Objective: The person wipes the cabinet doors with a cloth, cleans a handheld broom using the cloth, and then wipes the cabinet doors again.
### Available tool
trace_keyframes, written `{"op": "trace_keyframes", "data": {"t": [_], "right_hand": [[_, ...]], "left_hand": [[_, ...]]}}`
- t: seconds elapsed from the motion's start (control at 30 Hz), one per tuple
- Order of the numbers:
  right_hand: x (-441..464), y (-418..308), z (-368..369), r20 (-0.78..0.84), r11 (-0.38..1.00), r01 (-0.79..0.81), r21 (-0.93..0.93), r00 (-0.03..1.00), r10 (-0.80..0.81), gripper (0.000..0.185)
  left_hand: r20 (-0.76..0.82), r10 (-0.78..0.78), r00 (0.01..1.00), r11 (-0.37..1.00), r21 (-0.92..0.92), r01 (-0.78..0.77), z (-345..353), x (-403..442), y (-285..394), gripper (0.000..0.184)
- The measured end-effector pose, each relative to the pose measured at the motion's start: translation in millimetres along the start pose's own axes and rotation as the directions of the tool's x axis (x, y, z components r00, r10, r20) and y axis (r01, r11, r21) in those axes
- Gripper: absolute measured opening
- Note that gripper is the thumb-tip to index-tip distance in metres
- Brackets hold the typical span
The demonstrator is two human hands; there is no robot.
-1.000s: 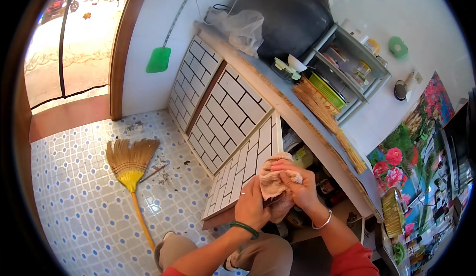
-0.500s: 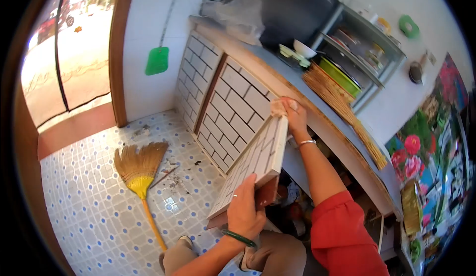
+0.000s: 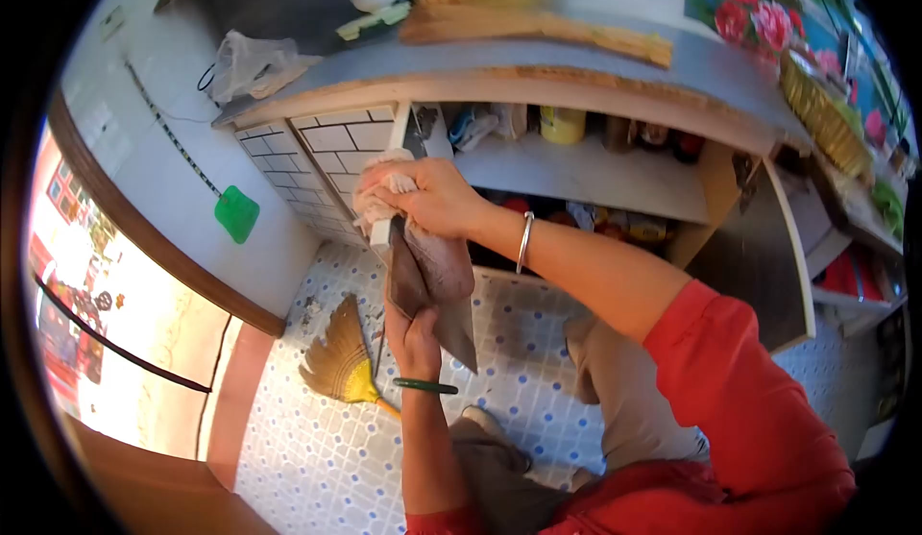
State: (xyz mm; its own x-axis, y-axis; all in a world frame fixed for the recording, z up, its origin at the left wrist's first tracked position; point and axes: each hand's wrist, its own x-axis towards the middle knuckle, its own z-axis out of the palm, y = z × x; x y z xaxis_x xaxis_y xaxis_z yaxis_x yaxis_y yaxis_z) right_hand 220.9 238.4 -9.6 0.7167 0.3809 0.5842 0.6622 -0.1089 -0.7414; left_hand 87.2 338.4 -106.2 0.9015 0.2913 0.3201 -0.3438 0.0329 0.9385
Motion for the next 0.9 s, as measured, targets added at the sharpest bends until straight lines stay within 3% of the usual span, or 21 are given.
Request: {"op": "trace_keyframes", "data": {"t": [0.1,0.13,0.17,0.2,0.23,0.27,0.3,0.33,0.43,0.5,0.57,0.6,0.63,0.67,0.7,0.73,0.77,0.8,0.83,0.9], "right_hand": [[-14,5,-11,0.037,0.990,-0.003,0.142,0.999,-0.003,0.021],[-20,9,-16,0.149,0.811,-0.211,0.546,0.977,0.154,0.023],[-25,12,-21,0.309,0.445,-0.382,0.810,0.923,0.228,0.025],[-31,19,-27,0.337,0.258,-0.411,0.875,0.897,0.285,0.028],[-39,28,-32,0.331,0.251,-0.404,0.880,0.899,0.288,0.028],[-47,37,-35,0.216,0.273,-0.359,0.893,0.871,0.440,0.027],[-54,49,-36,0.092,0.302,-0.316,0.899,0.812,0.576,0.026],[-59,77,-32,0.003,0.274,-0.280,0.920,0.705,0.709,0.024],[-83,111,-19,-0.115,0.161,-0.187,0.969,0.235,0.965,0.024],[-101,121,9,-0.075,0.112,-0.319,0.941,0.128,0.989,0.026],[-103,127,42,-0.085,0.169,-0.536,0.827,0.178,0.980,0.025],[-100,124,55,-0.002,0.101,-0.438,0.893,0.220,0.975,0.022],[-90,104,55,-0.005,0.149,-0.478,0.865,0.289,0.957,0.020],[-81,85,57,-0.029,0.205,-0.418,0.885,0.390,0.920,0.020],[-73,39,41,-0.206,0.443,-0.323,0.836,0.565,0.799,0.026],[-63,43,57,-0.361,0.551,-0.051,0.833,0.706,0.610,0.027],[-54,31,56,-0.546,0.736,0.129,0.664,0.757,0.360,0.038],[-46,16,47,-0.615,0.844,0.227,0.487,0.775,0.146,0.043],[-39,8,49,-0.622,0.889,0.261,0.377,0.782,0.034,0.047],[-43,32,80,-0.562,0.963,0.130,0.235,0.826,0.026,0.052]], "left_hand": [[-0.048,-0.123,0.991,0.991,0.057,0.125,-3,-3,-3,0.061],[-0.086,-0.096,0.992,0.995,0.012,0.098,-2,-2,-3,0.053],[-0.076,-0.107,0.991,0.994,0.026,0.109,-5,-3,-3,0.053],[-0.124,-0.127,0.984,0.992,-0.024,0.125,-9,-2,-4,0.050],[-0.172,-0.146,0.974,0.988,-0.078,0.134,-13,1,-4,0.047],[-0.215,-0.118,0.969,0.991,0.037,0.129,-24,5,-14,0.041],[-0.250,-0.121,0.961,0.992,-0.075,0.106,-17,4,-5,0.037],[-0.274,-0.124,0.954,0.992,-0.061,0.112,-19,5,-6,0.035],[-0.306,-0.134,0.943,0.991,-0.069,0.118,-35,9,-19,0.033],[-0.319,-0.140,0.938,0.989,-0.087,0.118,-40,13,-25,0.033],[-0.266,-0.049,0.963,0.994,-0.106,0.021,-45,13,-26,0.032],[-0.235,-0.046,0.971,0.992,-0.127,0.016,-55,13,-34,0.032],[-0.240,-0.043,0.970,0.993,-0.119,0.014,-52,14,-31,0.032],[-0.291,-0.067,0.954,0.989,-0.142,0.026,-45,12,-26,0.032],[-0.342,-0.094,0.935,0.985,-0.166,0.038,-42,9,-24,0.033],[-0.349,-0.095,0.932,0.986,-0.159,0.041,-44,8,-25,0.033],[-0.348,-0.115,0.931,0.985,-0.163,0.060,-46,7,-26,0.033],[-0.344,-0.133,0.929,0.982,-0.170,0.077,-45,8,-25,0.033],[-0.345,-0.134,0.929,0.983,-0.168,0.080,-40,6,-24,0.033],[-0.349,-0.078,0.934,0.989,-0.147,0.027,-26,1,-19,0.032]]}}
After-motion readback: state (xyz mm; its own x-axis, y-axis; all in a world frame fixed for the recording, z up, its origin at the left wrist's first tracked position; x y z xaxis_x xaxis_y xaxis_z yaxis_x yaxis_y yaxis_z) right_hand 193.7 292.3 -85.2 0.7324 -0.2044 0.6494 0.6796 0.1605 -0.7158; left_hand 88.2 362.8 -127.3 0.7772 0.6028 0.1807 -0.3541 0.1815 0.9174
